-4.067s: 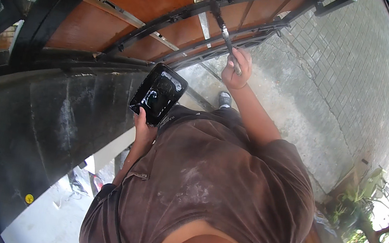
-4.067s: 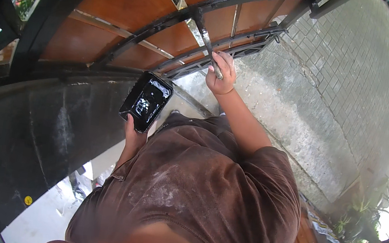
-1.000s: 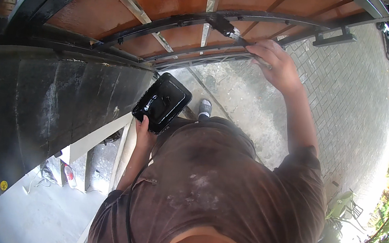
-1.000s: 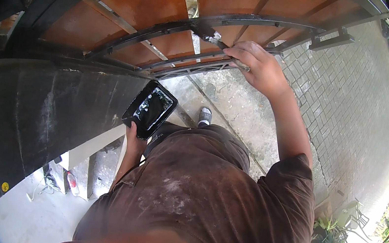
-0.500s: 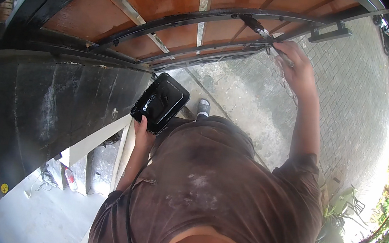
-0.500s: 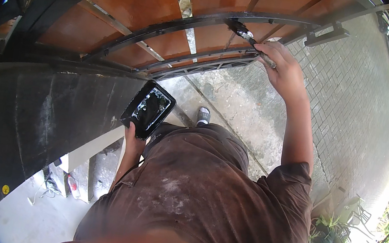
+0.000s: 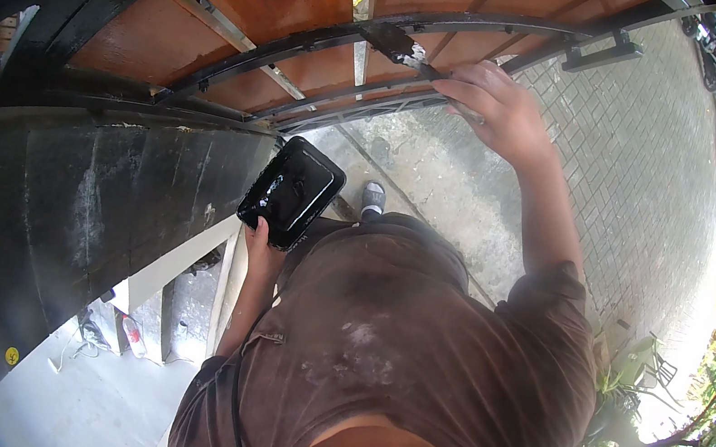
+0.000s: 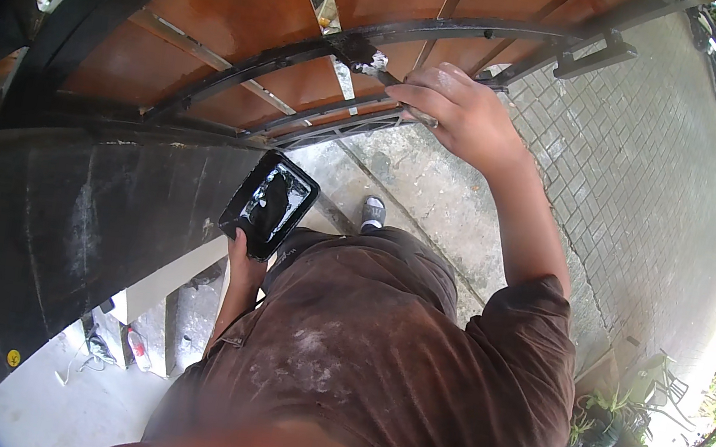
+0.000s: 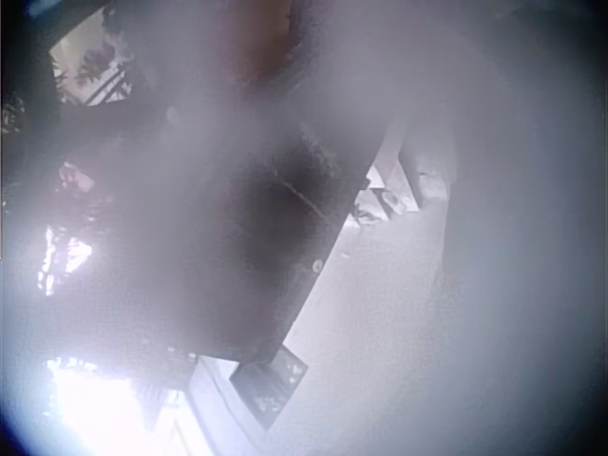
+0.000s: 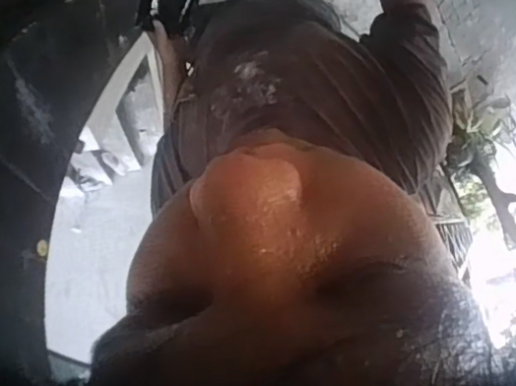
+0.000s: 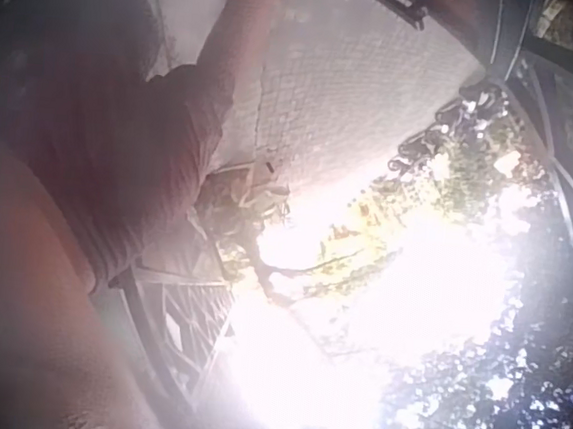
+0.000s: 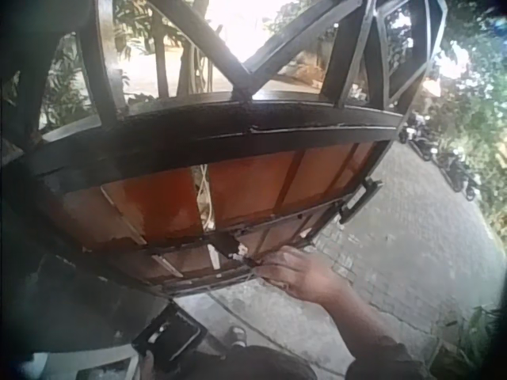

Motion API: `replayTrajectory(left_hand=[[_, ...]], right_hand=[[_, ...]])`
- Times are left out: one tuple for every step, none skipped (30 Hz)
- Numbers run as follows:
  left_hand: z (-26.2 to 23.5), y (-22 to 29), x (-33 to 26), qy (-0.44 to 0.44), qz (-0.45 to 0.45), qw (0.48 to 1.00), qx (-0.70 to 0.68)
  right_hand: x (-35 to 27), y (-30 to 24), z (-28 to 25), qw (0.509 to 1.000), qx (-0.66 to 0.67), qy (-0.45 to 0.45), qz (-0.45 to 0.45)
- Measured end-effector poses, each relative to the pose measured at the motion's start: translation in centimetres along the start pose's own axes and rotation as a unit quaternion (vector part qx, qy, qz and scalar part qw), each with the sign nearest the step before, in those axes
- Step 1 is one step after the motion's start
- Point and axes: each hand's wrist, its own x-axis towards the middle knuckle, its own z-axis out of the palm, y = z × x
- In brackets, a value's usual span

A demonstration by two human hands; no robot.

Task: The person walks up the steps holding a paint container and a paintbrush, then paints a metal gate with the paintbrush.

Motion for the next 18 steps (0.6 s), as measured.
replayTrajectory(left_hand=[[0.1, 0.0, 0.0, 0.002, -0.001, 1.0, -0.002], [0.0, -0.1, 0.0, 0.002, -0.002, 1.0, -0.002], [-0.2, -0.2, 0.0, -0.004, 0.002, 1.0, -0.003], [-0.2, -0.3, 0.0, -0.009, 0.006, 1.0, -0.005], [-0.2, -0.3, 0.0, -0.009, 0.006, 1.0, -0.005], [-0.2, -0.4, 0.1, -0.011, 0.007, 1.0, -0.006], [-0.2, -0.4, 0.1, -0.013, 0.009, 1.0, -0.007], [-0.1, -0.4, 0.2, -0.014, 0.008, 1.0, -0.006], [0.0, -0.4, 0.2, -0.013, 0.004, 1.0, -0.005], [0.1, -0.4, 0.2, -0.011, 0.001, 1.0, -0.005], [0.2, -0.5, 0.2, -0.011, 0.001, 1.0, -0.005], [0.3, -0.5, 0.2, -0.007, -0.002, 1.0, -0.003], [0.5, -0.4, 0.3, -0.004, -0.004, 1.0, -0.001], [0.7, -0.4, 0.3, -0.005, -0.005, 1.0, 0.0], [0.9, -0.3, 0.3, -0.005, -0.007, 1.0, 0.003], [1.0, -0.2, 0.3, -0.004, -0.01, 1.0, 0.005], [1.0, -0.3, 0.4, -0.005, -0.01, 1.0, 0.007], [0.9, -0.4, 0.4, -0.003, -0.013, 1.0, 0.01]], right_hand=[[0.0, 0.1, 0.1, 1.0, 0.0, -0.001, 0.001], [0.0, 0.2, 0.2, 1.0, 0.004, 0.001, 0.004], [0.0, 0.3, 0.2, 1.0, 0.008, 0.003, 0.007], [-0.2, 0.3, 0.2, 1.0, 0.008, 0.002, 0.007], [-0.4, 0.4, 0.0, 1.0, -0.001, -0.006, 0.026], [-0.7, 0.6, -0.2, 0.999, -0.011, -0.014, 0.046], [-0.9, 0.7, -0.3, 0.999, -0.012, -0.014, 0.047], [-1.1, 0.9, -0.5, 0.998, -0.012, -0.004, 0.058], [-1.3, 1.0, -0.7, 0.997, -0.012, 0.006, 0.07], [-1.6, 1.2, -0.8, 0.997, -0.012, 0.006, 0.07], [-2.0, 1.5, -0.8, 0.996, -0.017, 0.008, 0.086], [-2.3, 1.7, -0.9, 0.994, -0.022, 0.009, 0.103], [-2.7, 2.0, -1.0, 0.994, -0.023, 0.01, 0.104], [-3.0, 2.3, -1.2, 0.993, -0.018, 0.015, 0.118], [-3.3, 2.5, -1.4, 0.991, -0.012, 0.02, 0.132], [-3.6, 2.7, -1.5, 0.991, -0.012, 0.021, 0.133], [-3.8, 2.8, -1.7, 0.99, -0.01, 0.024, 0.138], [-4.0, 3.0, -1.8, 0.989, -0.008, 0.027, 0.143]])
